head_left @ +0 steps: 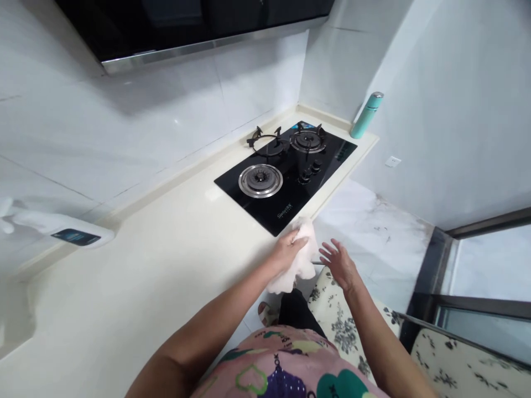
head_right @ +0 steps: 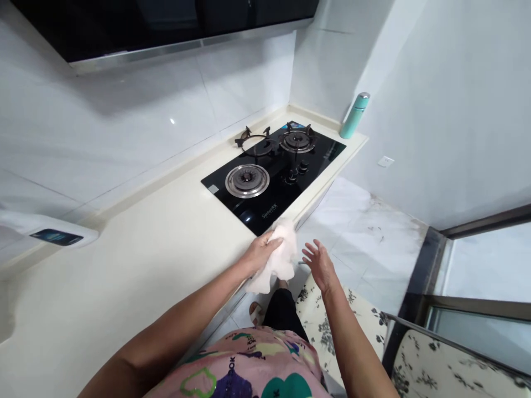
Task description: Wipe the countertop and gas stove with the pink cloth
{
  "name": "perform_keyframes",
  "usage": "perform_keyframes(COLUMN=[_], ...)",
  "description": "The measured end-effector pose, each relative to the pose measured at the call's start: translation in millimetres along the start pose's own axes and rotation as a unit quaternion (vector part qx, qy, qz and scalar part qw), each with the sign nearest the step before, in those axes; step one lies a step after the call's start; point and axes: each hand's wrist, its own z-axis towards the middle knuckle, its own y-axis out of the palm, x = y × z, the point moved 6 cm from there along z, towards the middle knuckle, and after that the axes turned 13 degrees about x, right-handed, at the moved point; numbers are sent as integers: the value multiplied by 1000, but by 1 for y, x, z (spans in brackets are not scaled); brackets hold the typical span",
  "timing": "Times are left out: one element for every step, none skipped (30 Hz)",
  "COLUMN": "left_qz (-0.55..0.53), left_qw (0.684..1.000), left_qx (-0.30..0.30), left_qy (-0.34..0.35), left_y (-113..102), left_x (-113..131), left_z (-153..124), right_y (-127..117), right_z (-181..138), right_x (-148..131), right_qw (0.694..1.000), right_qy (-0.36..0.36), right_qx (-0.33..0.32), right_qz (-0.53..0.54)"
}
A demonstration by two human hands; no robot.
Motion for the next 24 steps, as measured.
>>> perform_keyframes(left_qz=[-34,-72,-106,-134,-153,-159,-147,-113,-67,-16,29,63,81,88,92,99,107,114,117,117,115,112,111,111], left_qw=[999,996,991,984,976,968,965,970,979,989,994,996,996,996,996,995,994,993,993,993,993,994,994,993], left_qx=[-13,-31,-57,-89,-127,-163,-190,-196,-177,-141,-100,-64,-40,-27,-19,-10,1,8,8,1,-10,-15,-13,-4], left_qy=[-21,-41,-58,-75,-91,-102,-104,-93,-72,-47,-24,-6,5,10,8,5,-1,-11,-19,-20,-12,3,21,39], left_y=[8,16,24,31,37,41,44,43,39,33,25,19,13,9,6,4,2,2,3,5,8,11,13,13], left_x=[4,7,11,14,16,18,18,18,17,16,15,15,15,14,13,12,11,9,9,9,11,15,19,23], left_z=[2,2,2,1,-1,-2,-1,2,8,16,24,31,36,41,44,46,47,47,47,46,45,44,42,41], right_y=[-5,-8,-9,-7,-4,0,3,6,8,9,7,5,1,-4,-9,-14,-18,-23,-29,-36,-43,-50,-56,-60], right_z=[-3,-8,-15,-23,-31,-39,-44,-48,-48,-45,-39,-31,-22,-13,-4,3,10,17,23,28,34,38,41,43], right_x=[10,20,31,40,48,53,56,55,52,47,39,29,18,7,-3,-10,-15,-18,-21,-25,-28,-30,-29,-25], right_qw=[1000,999,997,994,988,981,972,965,960,959,962,967,973,976,979,981,983,984,985,986,988,991,995,995], right_qy=[19,40,60,78,92,106,118,128,133,132,123,105,81,56,39,34,39,48,50,41,18,-13,-44,-65], right_qx=[-3,-17,-43,-77,-116,-153,-184,-202,-210,-205,-191,-170,-146,-124,-107,-95,-88,-83,-77,-72,-66,-59,-60,-69], right_qz=[-2,-3,1,12,32,59,87,111,130,142,150,156,163,169,171,167,158,149,143,142,140,122,67,-22])
